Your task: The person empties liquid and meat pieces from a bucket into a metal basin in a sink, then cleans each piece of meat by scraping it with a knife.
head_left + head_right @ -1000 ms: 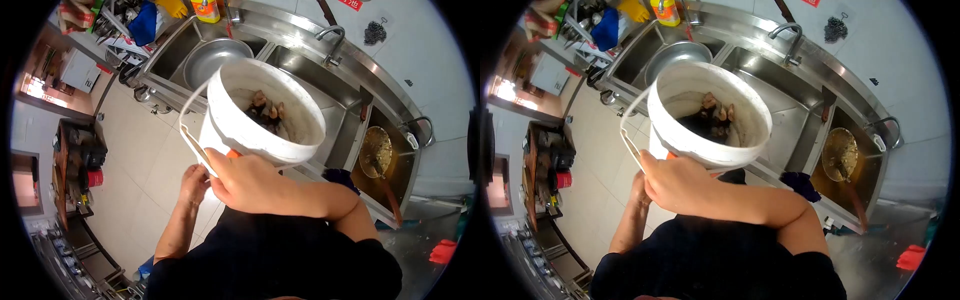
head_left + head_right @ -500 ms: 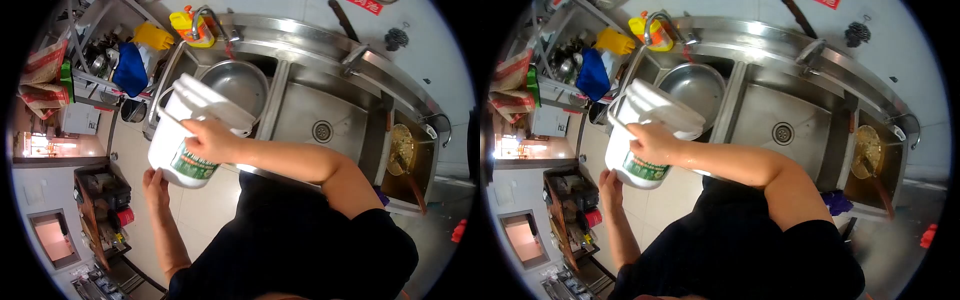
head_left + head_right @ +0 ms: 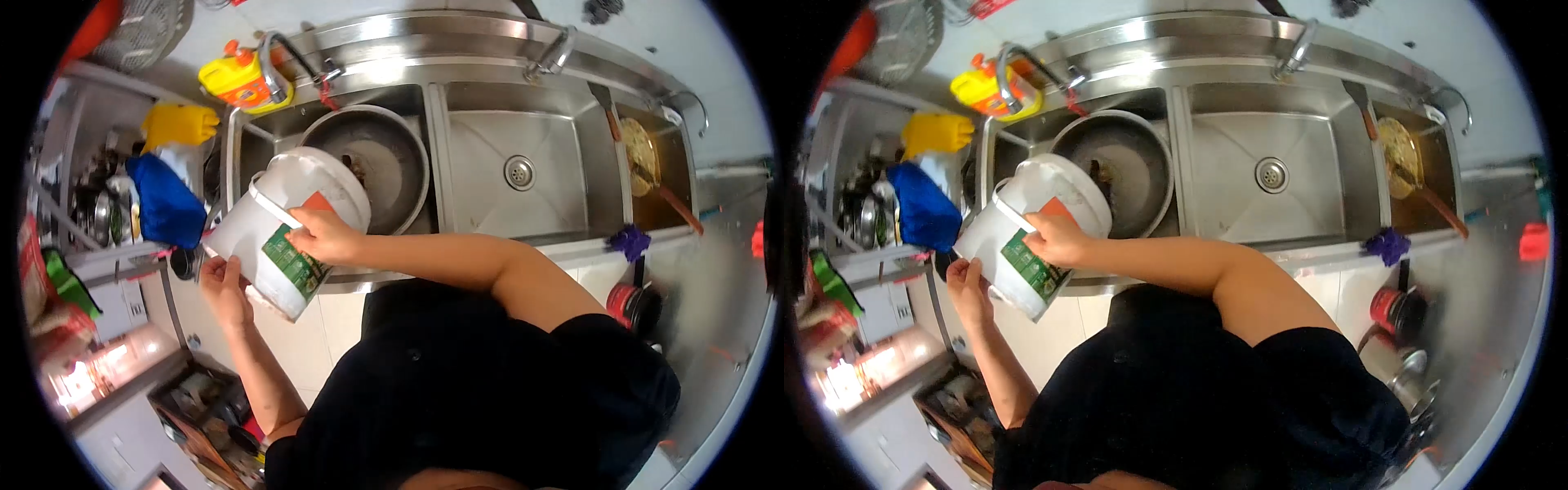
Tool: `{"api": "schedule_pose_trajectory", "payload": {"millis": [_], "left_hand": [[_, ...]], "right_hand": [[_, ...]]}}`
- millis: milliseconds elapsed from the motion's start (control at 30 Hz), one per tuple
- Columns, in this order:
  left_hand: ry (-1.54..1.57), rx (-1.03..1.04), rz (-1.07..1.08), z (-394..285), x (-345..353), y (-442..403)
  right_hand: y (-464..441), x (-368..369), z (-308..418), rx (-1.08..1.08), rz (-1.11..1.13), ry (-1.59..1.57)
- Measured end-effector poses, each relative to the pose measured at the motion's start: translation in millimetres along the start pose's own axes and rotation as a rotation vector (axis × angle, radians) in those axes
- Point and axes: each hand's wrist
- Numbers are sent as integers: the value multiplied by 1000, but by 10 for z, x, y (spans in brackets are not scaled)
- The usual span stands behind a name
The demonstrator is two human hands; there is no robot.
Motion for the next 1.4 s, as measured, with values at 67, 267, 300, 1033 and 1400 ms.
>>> {"api": "schedule_pose_trajectory", "payload": {"millis": [67, 267, 300, 1033, 1400], "left_hand": [[-57, 41, 35, -30, -32, -125], [-176, 93, 54, -34, -49, -208], [-195, 107, 52, -52, -39, -148], [145, -102, 607, -6, 2461, 1641], [-317, 88, 1159, 901, 3822, 2295]], "right_hand": [[-28, 43, -29, 48, 13, -160], [-27, 113, -81, 70, -38, -259], [-11, 92, -75, 59, -49, -252], [2557, -2843, 1075, 100, -330, 208], [3143, -4454, 841, 282, -414, 843]]}}
Point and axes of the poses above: each hand's wrist, its own y-axis away from the middle knuckle, its own x-axis out of the palm, z = x × y, and after that the axes turned 2 degrees about -z, right-handed
